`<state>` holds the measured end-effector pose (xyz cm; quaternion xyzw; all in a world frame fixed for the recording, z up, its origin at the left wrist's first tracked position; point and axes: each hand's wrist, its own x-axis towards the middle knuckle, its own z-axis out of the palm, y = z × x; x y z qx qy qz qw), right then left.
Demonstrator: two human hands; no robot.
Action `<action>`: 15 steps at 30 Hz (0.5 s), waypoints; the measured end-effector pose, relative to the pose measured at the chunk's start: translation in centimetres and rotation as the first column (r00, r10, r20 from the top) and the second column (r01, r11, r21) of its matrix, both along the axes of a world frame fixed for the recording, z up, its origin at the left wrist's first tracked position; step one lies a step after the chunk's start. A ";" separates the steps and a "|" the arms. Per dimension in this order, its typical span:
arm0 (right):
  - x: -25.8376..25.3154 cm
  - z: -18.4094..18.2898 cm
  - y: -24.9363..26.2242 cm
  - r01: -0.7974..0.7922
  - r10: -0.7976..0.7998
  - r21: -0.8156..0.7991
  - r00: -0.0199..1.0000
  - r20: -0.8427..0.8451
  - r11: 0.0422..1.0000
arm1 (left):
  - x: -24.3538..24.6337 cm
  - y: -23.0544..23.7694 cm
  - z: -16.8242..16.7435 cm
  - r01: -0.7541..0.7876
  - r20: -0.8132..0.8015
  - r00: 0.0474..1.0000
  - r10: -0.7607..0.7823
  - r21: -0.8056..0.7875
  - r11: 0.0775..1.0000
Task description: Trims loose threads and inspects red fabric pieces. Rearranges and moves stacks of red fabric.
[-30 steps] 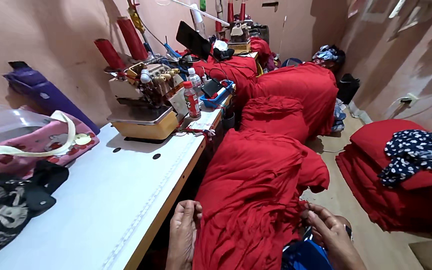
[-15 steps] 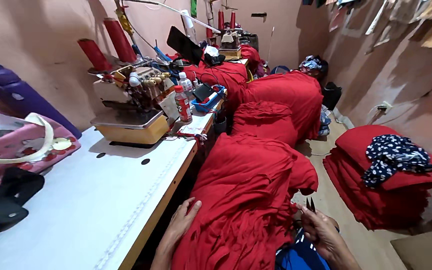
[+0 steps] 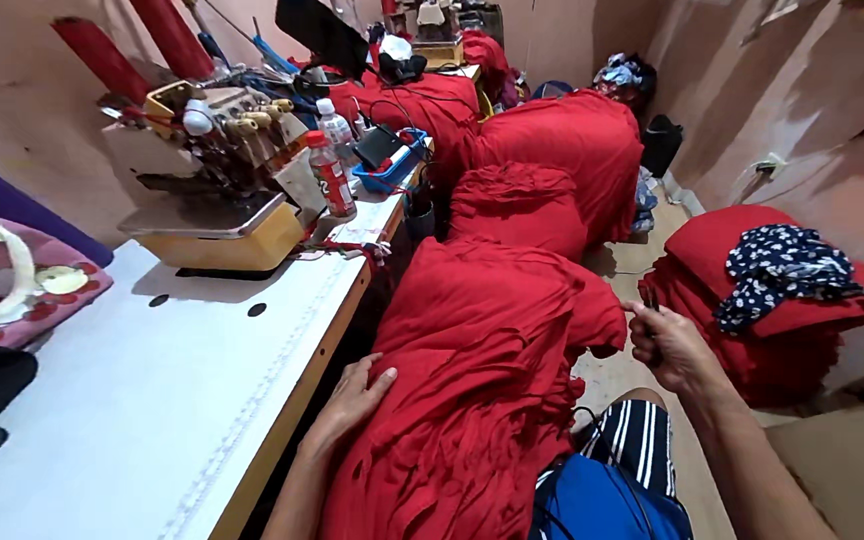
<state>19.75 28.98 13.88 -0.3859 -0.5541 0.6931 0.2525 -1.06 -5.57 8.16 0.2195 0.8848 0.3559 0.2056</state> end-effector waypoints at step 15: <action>-1.7 -13.9 -1.1 -0.083 0.111 -0.120 0.962 0.248 0.989 | -2.7 0.9 -4.1 -0.365 0.478 0.819 0.318 0.006 0.931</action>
